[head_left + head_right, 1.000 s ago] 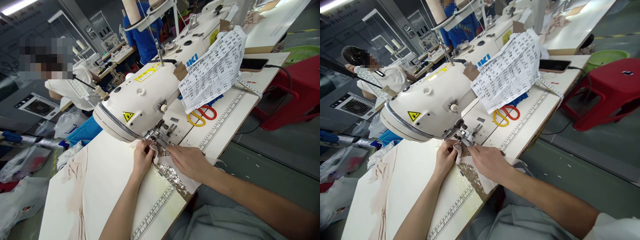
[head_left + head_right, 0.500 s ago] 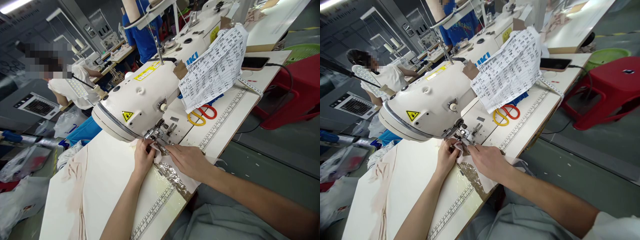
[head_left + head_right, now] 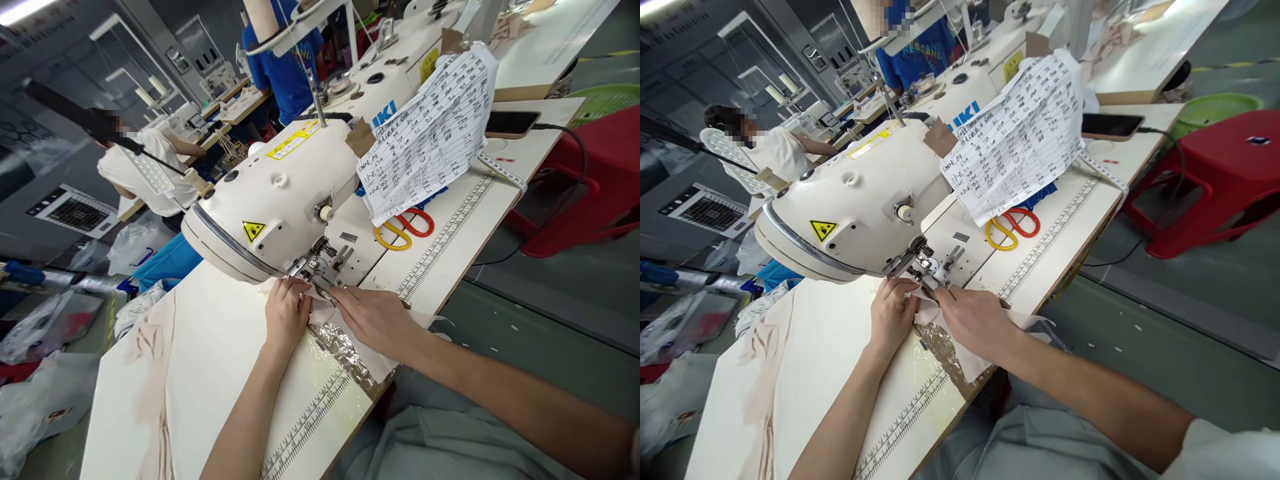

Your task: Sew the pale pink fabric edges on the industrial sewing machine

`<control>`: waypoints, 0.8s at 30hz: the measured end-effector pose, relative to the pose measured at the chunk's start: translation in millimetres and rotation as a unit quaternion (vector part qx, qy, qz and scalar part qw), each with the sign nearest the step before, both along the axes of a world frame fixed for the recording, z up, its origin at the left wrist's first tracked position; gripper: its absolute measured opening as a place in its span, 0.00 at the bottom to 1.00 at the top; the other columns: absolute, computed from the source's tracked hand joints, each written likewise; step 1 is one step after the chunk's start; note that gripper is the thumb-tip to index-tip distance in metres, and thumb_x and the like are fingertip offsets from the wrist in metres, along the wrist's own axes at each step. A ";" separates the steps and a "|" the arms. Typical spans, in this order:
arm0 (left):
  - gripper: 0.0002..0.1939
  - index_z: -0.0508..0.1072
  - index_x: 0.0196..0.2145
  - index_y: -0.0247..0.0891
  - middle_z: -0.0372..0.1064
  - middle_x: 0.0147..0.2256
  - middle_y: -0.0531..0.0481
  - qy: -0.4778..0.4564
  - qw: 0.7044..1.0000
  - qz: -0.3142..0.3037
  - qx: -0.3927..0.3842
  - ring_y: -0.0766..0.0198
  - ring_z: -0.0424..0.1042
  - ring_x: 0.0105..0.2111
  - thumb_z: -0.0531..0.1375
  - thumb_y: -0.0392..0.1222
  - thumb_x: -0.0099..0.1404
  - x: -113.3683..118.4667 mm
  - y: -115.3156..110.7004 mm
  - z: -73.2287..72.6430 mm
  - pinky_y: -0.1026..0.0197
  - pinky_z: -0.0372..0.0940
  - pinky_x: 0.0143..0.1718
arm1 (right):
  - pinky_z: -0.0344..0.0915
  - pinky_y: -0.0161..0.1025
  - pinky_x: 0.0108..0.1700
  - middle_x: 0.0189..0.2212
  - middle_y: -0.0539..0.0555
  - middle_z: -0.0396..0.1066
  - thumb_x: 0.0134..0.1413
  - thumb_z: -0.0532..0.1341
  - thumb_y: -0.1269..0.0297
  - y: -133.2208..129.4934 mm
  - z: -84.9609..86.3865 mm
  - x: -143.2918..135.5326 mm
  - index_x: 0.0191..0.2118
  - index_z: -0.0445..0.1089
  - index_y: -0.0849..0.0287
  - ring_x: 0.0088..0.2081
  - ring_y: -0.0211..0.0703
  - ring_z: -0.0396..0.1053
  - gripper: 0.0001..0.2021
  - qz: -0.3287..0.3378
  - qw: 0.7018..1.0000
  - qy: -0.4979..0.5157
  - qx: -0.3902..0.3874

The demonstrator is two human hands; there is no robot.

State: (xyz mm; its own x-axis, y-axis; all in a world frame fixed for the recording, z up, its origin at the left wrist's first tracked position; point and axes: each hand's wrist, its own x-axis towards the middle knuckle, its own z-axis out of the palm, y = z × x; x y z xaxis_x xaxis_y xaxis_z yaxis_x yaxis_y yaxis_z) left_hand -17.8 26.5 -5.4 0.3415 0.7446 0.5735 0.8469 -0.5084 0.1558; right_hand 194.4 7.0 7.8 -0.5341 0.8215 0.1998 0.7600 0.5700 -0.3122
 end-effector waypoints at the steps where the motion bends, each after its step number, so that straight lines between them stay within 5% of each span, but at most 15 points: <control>1: 0.07 0.71 0.37 0.40 0.72 0.37 0.47 0.017 1.000 -0.005 0.002 0.59 0.71 0.38 0.55 0.32 0.66 0.1 0.1 0.7 0.54 0.68 0.39 | 0.53 0.36 0.25 0.36 0.54 0.76 0.68 0.51 0.70 0.1 0.6 0.2 0.54 0.66 0.60 0.35 0.42 0.75 0.14 0.003 1.000 -0.006 0.002; 7: 0.08 0.72 0.38 0.40 0.72 0.36 0.46 0.077 0.997 -0.018 -0.014 0.57 0.71 0.39 0.54 0.32 0.66 0.6 0.9 4.8 0.52 0.69 0.44 | 0.52 0.37 0.24 0.38 0.56 0.76 0.68 0.50 0.70 0.3 1.9 -1.0 0.53 0.66 0.62 0.35 0.43 0.75 0.13 0.006 1.000 -0.025 0.015; 12: 0.09 0.73 0.40 0.40 0.72 0.39 0.46 0.033 0.997 -0.039 -0.055 0.58 0.71 0.41 0.54 0.33 0.66 -1.5 -1.6 7.4 0.53 0.70 0.43 | 0.54 0.37 0.25 0.34 0.55 0.76 0.64 0.51 0.73 -14.1 -0.4 9.1 0.47 0.67 0.63 0.33 0.44 0.75 0.10 -0.011 1.000 0.020 -0.013; 18: 0.10 0.75 0.40 0.41 0.72 0.43 0.45 0.002 0.989 -0.056 -0.138 0.57 0.70 0.44 0.56 0.35 0.64 -4.5 -6.6 22.0 0.54 0.70 0.44 | 0.62 0.35 0.27 0.26 0.47 0.73 0.63 0.50 0.71 -57.8 5.2 60.8 0.42 0.65 0.55 0.24 0.39 0.71 0.09 0.059 0.965 0.219 -0.131; 24: 0.15 0.75 0.42 0.38 0.69 0.46 0.42 0.071 0.982 -0.036 -0.173 0.53 0.68 0.45 0.54 0.31 0.60 8.5 -18.1 32.0 0.51 0.70 0.44 | 0.69 0.37 0.30 0.34 0.50 0.77 0.68 0.49 0.63 -86.1 3.2 110.2 0.44 0.67 0.46 0.29 0.43 0.75 0.10 0.051 0.954 0.239 -0.173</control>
State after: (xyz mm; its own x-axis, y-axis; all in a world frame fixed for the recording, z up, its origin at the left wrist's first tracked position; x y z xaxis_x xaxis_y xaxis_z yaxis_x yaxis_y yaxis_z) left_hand -9.3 8.3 26.6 0.4587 0.8573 0.2338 0.8363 -0.5054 0.2125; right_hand 304.5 -79.1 11.0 -0.5300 0.8313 0.1673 0.4293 0.4331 -0.7925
